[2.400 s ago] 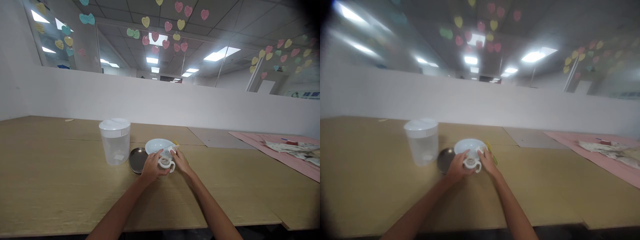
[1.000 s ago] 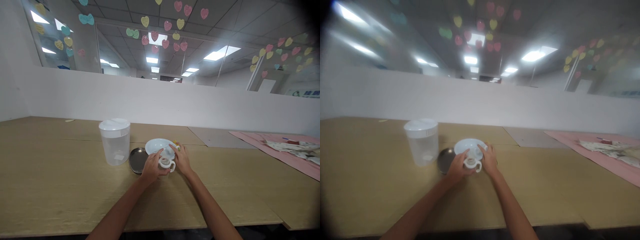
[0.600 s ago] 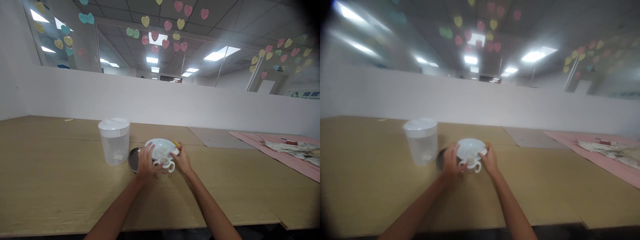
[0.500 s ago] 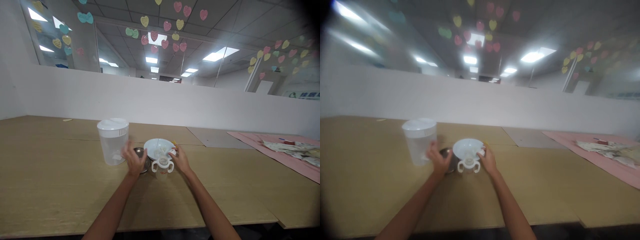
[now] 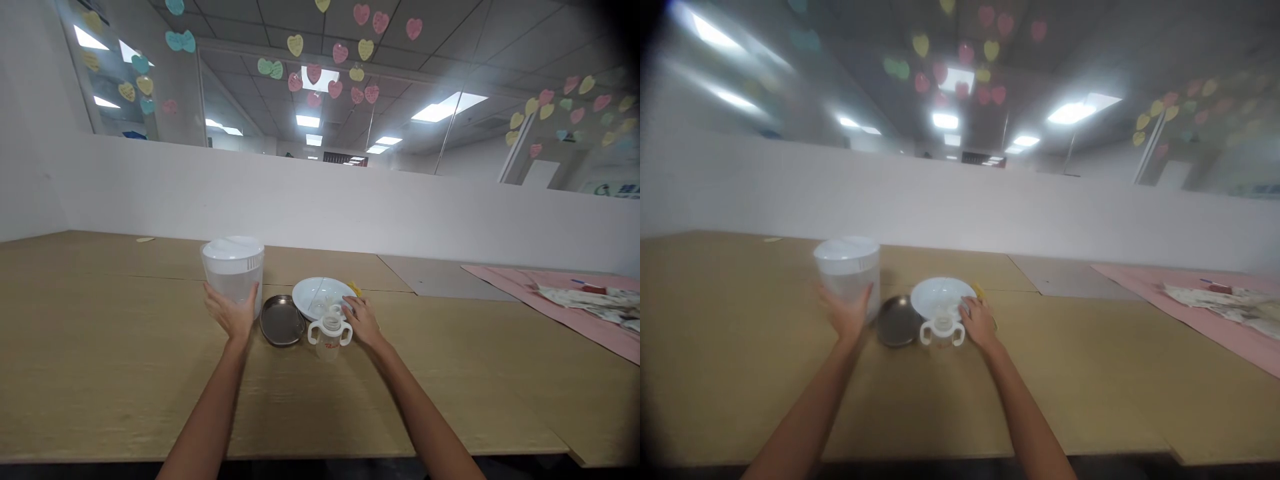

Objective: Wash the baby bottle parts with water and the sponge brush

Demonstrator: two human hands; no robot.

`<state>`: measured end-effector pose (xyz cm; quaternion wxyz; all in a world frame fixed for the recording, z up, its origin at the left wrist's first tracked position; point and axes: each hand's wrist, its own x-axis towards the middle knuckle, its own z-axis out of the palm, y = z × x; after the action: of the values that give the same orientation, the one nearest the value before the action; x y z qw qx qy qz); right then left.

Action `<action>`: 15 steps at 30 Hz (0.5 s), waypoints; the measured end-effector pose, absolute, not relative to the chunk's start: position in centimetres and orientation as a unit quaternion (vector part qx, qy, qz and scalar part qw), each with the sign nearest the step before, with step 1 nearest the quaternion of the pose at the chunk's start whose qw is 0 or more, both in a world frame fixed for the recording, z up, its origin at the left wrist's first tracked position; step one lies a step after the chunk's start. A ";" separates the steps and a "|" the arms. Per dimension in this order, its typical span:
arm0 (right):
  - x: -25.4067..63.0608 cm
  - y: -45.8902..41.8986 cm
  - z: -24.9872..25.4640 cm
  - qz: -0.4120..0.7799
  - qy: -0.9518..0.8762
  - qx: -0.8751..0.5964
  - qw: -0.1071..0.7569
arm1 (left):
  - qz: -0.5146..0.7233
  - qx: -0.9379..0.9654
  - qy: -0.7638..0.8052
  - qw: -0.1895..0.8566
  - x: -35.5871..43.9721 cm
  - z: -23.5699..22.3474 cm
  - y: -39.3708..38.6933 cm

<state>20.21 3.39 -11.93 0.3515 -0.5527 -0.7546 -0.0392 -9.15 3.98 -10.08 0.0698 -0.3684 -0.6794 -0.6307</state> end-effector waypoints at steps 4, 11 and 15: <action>20.1 3.2 -11.9 -0.038 -0.751 -0.552 0.361 | -0.629 -0.378 -0.675 0.083 -9.4 -9.7 4.0; 20.0 3.2 -11.9 -0.030 -0.742 -0.549 0.383 | -0.660 -0.390 -0.635 0.099 -9.4 -9.4 3.9; 20.1 3.6 -12.7 -0.046 -0.710 -0.549 0.437 | -0.636 -0.439 -0.612 0.167 -8.9 -9.4 3.5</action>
<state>20.13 3.62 -12.66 0.4375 -0.5493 -0.7105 -0.0459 -8.86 3.51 -9.41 0.1673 -0.4389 -0.6122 -0.6361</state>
